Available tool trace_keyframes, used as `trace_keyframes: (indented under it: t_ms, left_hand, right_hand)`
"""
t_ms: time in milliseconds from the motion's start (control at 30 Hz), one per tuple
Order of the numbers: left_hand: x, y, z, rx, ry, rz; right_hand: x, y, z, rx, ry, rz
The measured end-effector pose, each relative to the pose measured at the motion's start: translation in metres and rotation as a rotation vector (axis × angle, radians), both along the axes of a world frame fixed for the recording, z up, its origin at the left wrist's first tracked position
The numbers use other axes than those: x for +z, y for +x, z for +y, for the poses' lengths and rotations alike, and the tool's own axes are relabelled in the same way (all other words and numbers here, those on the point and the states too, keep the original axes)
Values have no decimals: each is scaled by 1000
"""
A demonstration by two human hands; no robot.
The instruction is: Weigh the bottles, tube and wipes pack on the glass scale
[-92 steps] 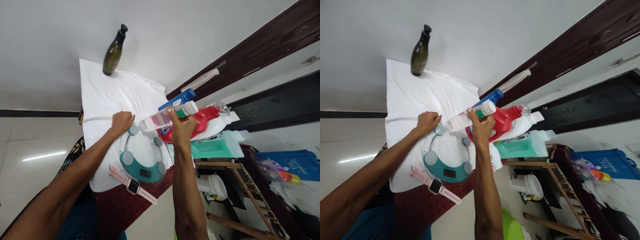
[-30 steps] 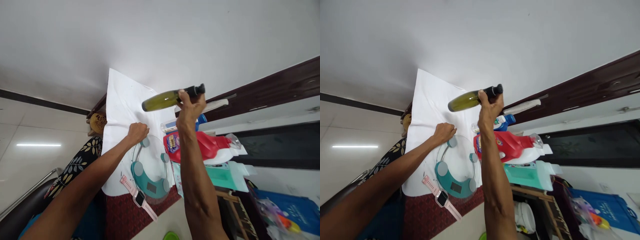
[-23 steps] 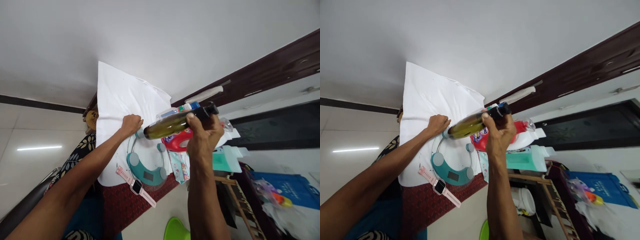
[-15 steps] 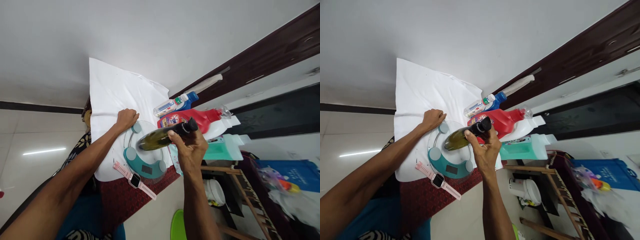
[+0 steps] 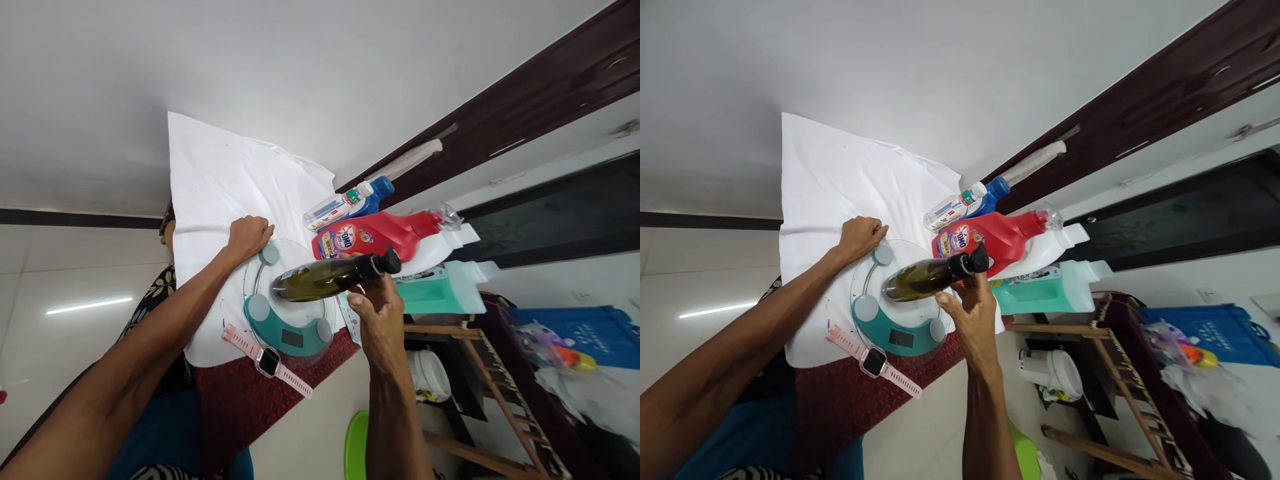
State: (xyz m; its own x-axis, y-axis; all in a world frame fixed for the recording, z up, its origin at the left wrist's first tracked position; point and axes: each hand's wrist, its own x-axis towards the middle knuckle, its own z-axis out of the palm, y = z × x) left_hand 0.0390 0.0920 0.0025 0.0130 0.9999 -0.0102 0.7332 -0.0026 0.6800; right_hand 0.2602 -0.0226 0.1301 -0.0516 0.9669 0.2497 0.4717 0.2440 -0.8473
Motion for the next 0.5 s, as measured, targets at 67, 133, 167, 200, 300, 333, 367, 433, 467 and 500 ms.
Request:
trace_keyframes:
  t_ms: [67, 133, 167, 200, 300, 333, 367, 433, 467, 500]
  left_hand:
    - [1, 0, 0, -4, 0, 8]
    - [1, -1, 1, -6, 2, 14]
    - [1, -1, 1, -4, 3, 16]
    - [1, -1, 1, -2, 4, 18]
    - [-1, 0, 2, 4, 9, 18]
    - [-1, 0, 2, 4, 13, 17]
    - [-2, 0, 2, 4, 17, 16]
    - [-2, 0, 1, 5, 22, 11]
    - [-2, -1, 1, 4, 21, 8]
    - [-1, -1, 1, 4, 18, 4]
  right_hand:
    - [-4, -3, -1, -52, 9, -5]
    - [-7, -8, -1, -107, 26, -13]
    - [-7, -10, 0, -130, 39, -20]
    - [-6, -12, 2, -147, 52, -30]
    - [1, -14, 14, -164, 108, -32]
    - [5, -14, 21, -177, 147, -22]
    - [9, -15, 29, -195, 194, -16]
    - [17, -14, 52, -235, 299, -28]
    - [19, -14, 65, -244, 339, -47]
    - [20, -14, 80, -245, 366, -69]
